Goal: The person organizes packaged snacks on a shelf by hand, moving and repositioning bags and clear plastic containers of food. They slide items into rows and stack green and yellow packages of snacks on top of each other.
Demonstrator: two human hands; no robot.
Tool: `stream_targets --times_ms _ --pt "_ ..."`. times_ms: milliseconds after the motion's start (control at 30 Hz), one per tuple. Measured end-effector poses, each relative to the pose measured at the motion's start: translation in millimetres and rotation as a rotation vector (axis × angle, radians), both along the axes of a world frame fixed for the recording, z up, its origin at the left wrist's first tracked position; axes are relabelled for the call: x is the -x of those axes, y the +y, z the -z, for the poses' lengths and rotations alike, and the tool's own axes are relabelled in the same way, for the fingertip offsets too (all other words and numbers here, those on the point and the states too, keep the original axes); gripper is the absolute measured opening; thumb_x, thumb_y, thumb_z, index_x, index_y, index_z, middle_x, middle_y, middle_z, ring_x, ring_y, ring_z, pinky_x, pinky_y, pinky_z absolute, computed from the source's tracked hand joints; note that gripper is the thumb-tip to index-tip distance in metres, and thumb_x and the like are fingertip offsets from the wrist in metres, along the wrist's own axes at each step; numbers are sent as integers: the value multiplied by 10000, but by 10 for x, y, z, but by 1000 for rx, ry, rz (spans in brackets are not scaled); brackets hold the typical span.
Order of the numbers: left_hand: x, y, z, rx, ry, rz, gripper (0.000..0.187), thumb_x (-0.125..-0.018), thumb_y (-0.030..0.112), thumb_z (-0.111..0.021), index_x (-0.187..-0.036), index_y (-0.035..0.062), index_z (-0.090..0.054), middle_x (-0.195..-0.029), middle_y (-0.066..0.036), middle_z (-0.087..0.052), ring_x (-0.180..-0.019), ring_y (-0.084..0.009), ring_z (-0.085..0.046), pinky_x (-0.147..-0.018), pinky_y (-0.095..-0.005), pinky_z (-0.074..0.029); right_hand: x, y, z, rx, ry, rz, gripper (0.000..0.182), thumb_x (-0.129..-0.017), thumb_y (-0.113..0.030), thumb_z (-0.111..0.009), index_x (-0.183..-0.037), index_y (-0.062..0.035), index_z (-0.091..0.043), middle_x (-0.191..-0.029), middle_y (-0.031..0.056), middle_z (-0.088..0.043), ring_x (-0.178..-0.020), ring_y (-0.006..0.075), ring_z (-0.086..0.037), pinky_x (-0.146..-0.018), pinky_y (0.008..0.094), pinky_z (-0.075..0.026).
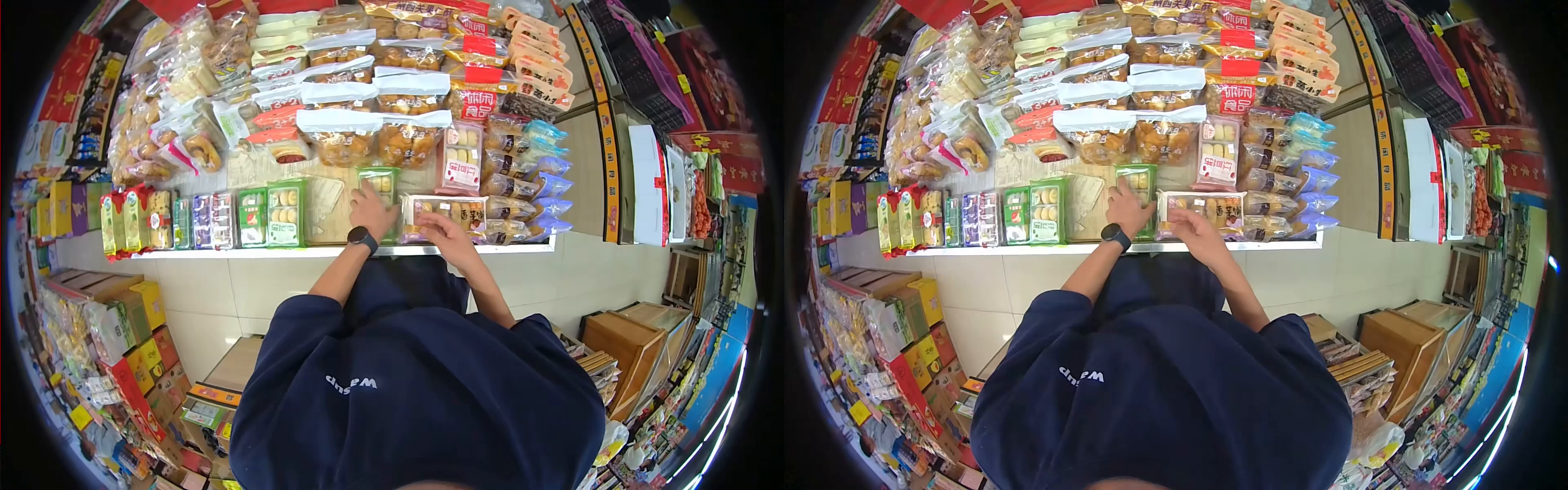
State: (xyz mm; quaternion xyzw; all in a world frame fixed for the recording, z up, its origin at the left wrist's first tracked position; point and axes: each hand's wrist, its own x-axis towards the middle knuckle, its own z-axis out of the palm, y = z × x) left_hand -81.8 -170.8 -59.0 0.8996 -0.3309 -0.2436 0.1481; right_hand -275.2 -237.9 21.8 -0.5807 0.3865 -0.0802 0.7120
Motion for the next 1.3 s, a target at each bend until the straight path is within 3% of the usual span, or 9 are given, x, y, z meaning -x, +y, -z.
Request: stream_targets --times_ms 200,300,333,467,667,867,967,1033,1300 --pt "-50 103 21 106 139 26 1055 -821 501 -774 -1557 -20 -227 -1405 -334 -439 -1202 -501 -539 -934 -538 -526 89 -3 60 97 83 64 374 -1003 -147 -645 -1350 -17 -604 -1198 81 -704 -1049 158 -655 -931 298 -514" --pt "-228 353 23 318 118 63 990 -855 488 -746 -1533 -51 -266 -1421 -343 -435 -1230 -502 -522 -1001 -527 -488 62 -11 53 115 73 66 364 -1003 -146 -640 -1341 -14 -608 -1195 80 -705 -1048 163 -658 -927 297 -516" --pt "-362 465 64 456 -45 113 914 -857 438 -750 -1490 -71 -330 -1407 -334 -452 -1230 -489 -513 -1054 -506 -443 52 -13 57 121 65 67 361 -1003 -144 -637 -1337 -11 -608 -1196 81 -705 -1052 165 -658 -928 297 -516" --pt "-1031 1004 89 234 -514 -80 935 -751 372 -837 -1452 -48 -383 -1367 -300 -497 -1207 -450 -523 -1052 -500 -427 -47 -41 41 110 11 78 342 -996 -110 -625 -1319 2 -614 -1183 76 -704 -1067 162 -656 -936 300 -519" --pt "-1595 1382 283 -27 -226 -233 1085 -670 356 -889 -1497 -37 -308 -1344 -272 -514 -1219 -438 -531 -1021 -520 -461 -186 -21 46 148 38 44 339 -993 -110 -631 -1315 -4 -620 -1184 73 -702 -1057 145 -651 -942 284 -512" --pt "-1390 1115 -161 62 -137 -271 1113 -675 369 -889 -1509 -52 -284 -1273 -278 -555 -1137 -432 -594 -929 -492 -535 -139 -33 52 119 31 46 331 -993 -109 -629 -1308 -9 -625 -1171 65 -701 -1060 128 -643 -946 277 -505" --pt "-1023 872 -119 240 -191 -109 1111 -695 423 -868 -1509 -55 -283 -1216 -270 -572 -1077 -431 -623 -901 -484 -546 -121 -18 27 95 -6 80 331 -993 -105 -624 -1310 -8 -624 -1163 61 -698 -1051 124 -640 -941 278 -505" --pt "-731 581 -561 154 -60 -25 1135 -696 483 -848 -1518 -53 -279 -1238 -300 -550 -1092 -444 -633 -881 -471 -565 -122 -1 16 117 11 82 334 -994 -104 -621 -1313 -7 -622 -1164 62 -697 -1046 127 -642 -934 279 -508" --pt "-93 -62 -405 48 -55 118 1065 -770 504 -800 -1516 -48 -279 -1277 -296 -502 -1007 -452 -648 -802 -489 -575 -36 -25 -1 199 91 124 350 -997 -118 -635 -1324 5 -614 -1190 80 -702 -1058 141 -652 -928 285 -518"
